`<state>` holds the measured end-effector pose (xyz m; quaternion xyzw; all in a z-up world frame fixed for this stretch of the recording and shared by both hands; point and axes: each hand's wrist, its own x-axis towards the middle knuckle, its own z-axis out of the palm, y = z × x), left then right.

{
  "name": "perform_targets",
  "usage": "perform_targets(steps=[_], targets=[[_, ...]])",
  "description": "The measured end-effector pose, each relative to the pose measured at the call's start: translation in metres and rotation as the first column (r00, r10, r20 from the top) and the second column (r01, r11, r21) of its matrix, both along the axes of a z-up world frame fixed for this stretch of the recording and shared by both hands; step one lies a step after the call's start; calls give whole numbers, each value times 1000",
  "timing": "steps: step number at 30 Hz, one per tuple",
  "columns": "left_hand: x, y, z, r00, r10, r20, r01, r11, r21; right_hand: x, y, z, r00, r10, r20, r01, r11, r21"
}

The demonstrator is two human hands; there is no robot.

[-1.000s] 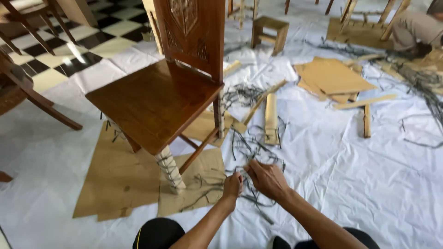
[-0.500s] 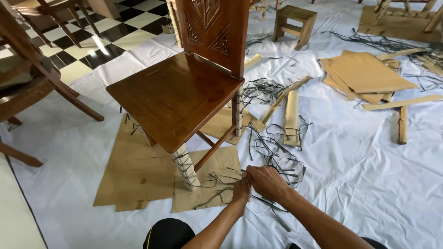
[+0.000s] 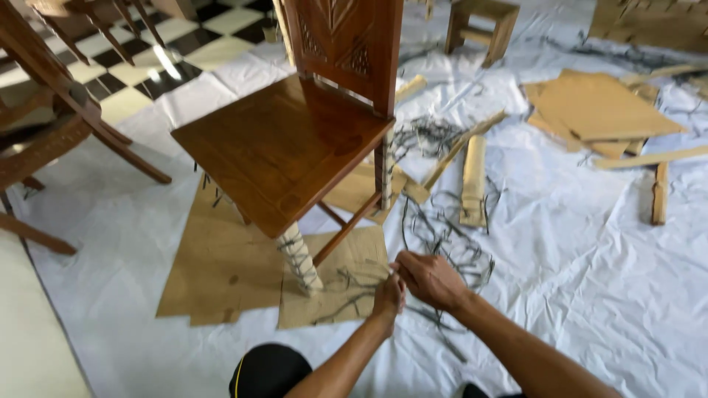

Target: Wrapping chair legs with protective cardboard strips and plastic ties for shipment.

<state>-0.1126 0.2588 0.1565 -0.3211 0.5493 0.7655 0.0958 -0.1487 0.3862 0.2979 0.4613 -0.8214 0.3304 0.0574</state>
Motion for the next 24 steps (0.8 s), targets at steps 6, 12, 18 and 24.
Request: perform_targets(steps=[6,12,18,24], targets=[[16,0,8,1000,12,-8,-11,999,37,5,-7,9,999,8,-40,-9,999,-32],[15,1,-8,998,42,-36,-41,999,23,-28,-3,-27,962,-266,65,236,925,298],[14,0,-4,998,43,-47,-42,999,20,-33,2,-21,901,-395,179,307,873,380],[12,2,4,998,50,-22,-49,997,65,-17,-12,-2,963,-248,104,222,951,216]])
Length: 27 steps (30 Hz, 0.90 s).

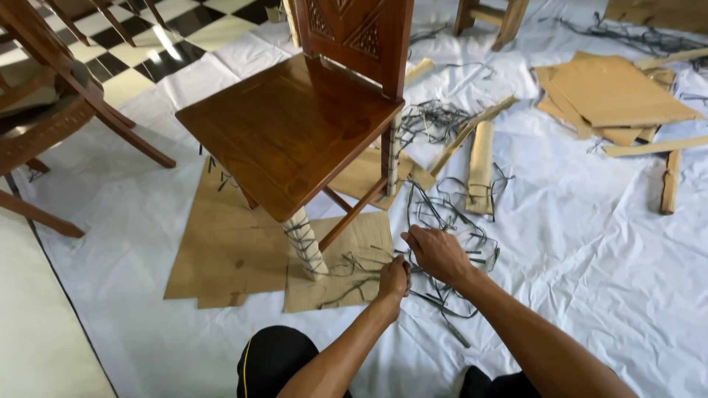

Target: Wrapping chair legs with protective cardboard strips and plastic ties for shipment.

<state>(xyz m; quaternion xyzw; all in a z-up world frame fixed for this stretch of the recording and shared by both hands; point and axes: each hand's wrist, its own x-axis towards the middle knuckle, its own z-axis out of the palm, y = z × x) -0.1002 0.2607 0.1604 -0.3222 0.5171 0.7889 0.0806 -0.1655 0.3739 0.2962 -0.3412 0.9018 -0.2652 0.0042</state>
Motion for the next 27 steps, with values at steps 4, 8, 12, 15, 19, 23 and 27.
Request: perform_targets(steps=[4,8,12,15,19,23,27], targets=[[-10,-1,13,1000,1,-10,-1,1000,0,-3,-1,-4,999,10,-32,-11,999,-30],[-5,1,17,1000,4,-18,-4,1000,-2,7,1,3,998,52,-33,-55,995,-82],[2,3,22,1000,-14,-7,14,1000,-14,21,0,24,986,158,-55,-165,977,-137],[-13,2,3,1000,-2,-23,1,1000,-20,24,1,17,966,203,-157,-227,963,-149],[-9,2,-7,998,2,-58,-3,1000,-15,16,2,14,979,175,-105,-187,974,-125],[-14,-5,-8,997,33,-64,-33,999,7,-15,12,-28,999,33,11,-33,999,18],[-15,-10,-16,997,22,-70,-19,999,48,-41,29,-89,986,-39,160,-7,960,280]])
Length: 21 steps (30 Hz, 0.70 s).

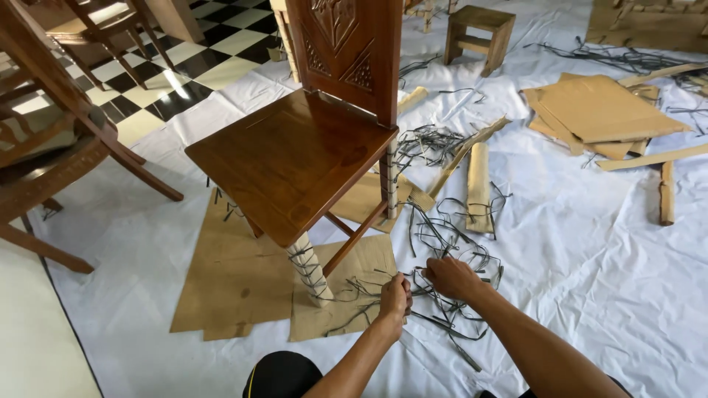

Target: Wrapping chair legs with protective cardboard strips and plastic ties for shipment.

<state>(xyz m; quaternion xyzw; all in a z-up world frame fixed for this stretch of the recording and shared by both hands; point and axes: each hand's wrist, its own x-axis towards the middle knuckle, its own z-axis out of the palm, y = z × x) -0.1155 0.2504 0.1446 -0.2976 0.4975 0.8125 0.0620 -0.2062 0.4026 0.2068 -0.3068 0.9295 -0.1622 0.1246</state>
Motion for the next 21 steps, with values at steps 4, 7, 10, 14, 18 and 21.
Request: perform_targets(steps=[4,7,10,14,18,21], targets=[[3,1,7,1000,4,24,-4,1000,9,12,-11,24,998,63,-7,-63,998,-6],[9,4,27,1000,-1,25,1,1000,-19,25,-20,40,995,92,-33,-94,992,-86],[11,6,50,998,-17,62,20,999,-47,28,-25,47,980,172,-105,-188,967,-171],[15,4,44,998,3,68,0,999,-46,35,-28,59,985,141,-100,-159,968,-195],[4,-1,31,999,23,43,-22,999,-37,33,-27,56,984,140,-111,-162,960,-229],[9,-2,21,999,13,48,-11,999,-37,35,-25,62,981,144,-128,-171,958,-230]])
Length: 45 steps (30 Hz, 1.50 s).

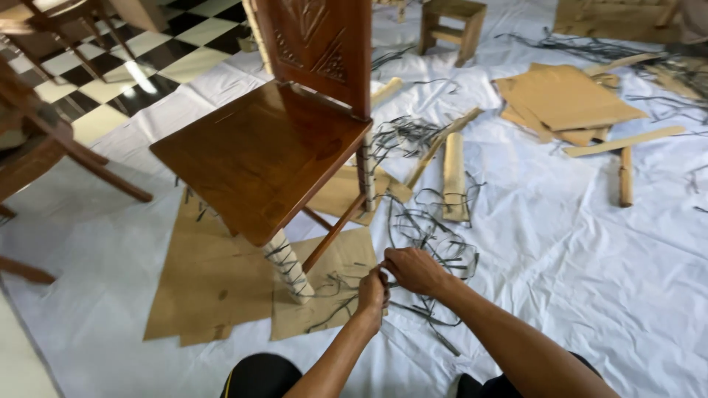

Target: Wrapping chair legs with protective cardboard strips and plastic ties for shipment.

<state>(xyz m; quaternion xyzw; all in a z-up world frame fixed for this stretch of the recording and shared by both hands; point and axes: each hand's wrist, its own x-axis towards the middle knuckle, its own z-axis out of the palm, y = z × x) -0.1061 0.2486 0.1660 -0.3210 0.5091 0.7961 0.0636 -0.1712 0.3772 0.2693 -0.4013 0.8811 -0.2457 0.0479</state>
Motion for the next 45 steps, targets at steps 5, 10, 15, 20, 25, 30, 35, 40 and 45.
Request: perform_targets(steps=[5,10,15,20,25,30,35,40,45], targets=[[4,-2,9,1000,-3,19,2,1000,23,-1,4,1,998,-46,41,46,999,5],[6,-2,16,999,-22,26,21,999,31,-7,11,-2,998,-16,55,18,999,-36],[12,-3,6,999,-48,1,48,998,42,-28,25,-33,984,-132,120,118,986,117],[20,-7,12,998,-54,-30,56,997,54,-94,85,-183,974,-225,20,197,891,410],[36,-10,48,997,-44,-65,51,993,103,-85,97,-210,875,-460,152,364,831,421],[48,-9,64,998,-35,-54,41,992,121,-69,101,-262,699,-645,308,535,758,374],[65,2,80,998,-68,7,67,987,146,-65,102,-279,633,-744,215,671,666,326],[74,7,96,993,-109,46,100,982,163,-83,88,-253,491,-841,226,762,541,355],[81,13,102,987,-132,92,114,976,186,-94,43,-242,390,-840,377,724,533,438]])
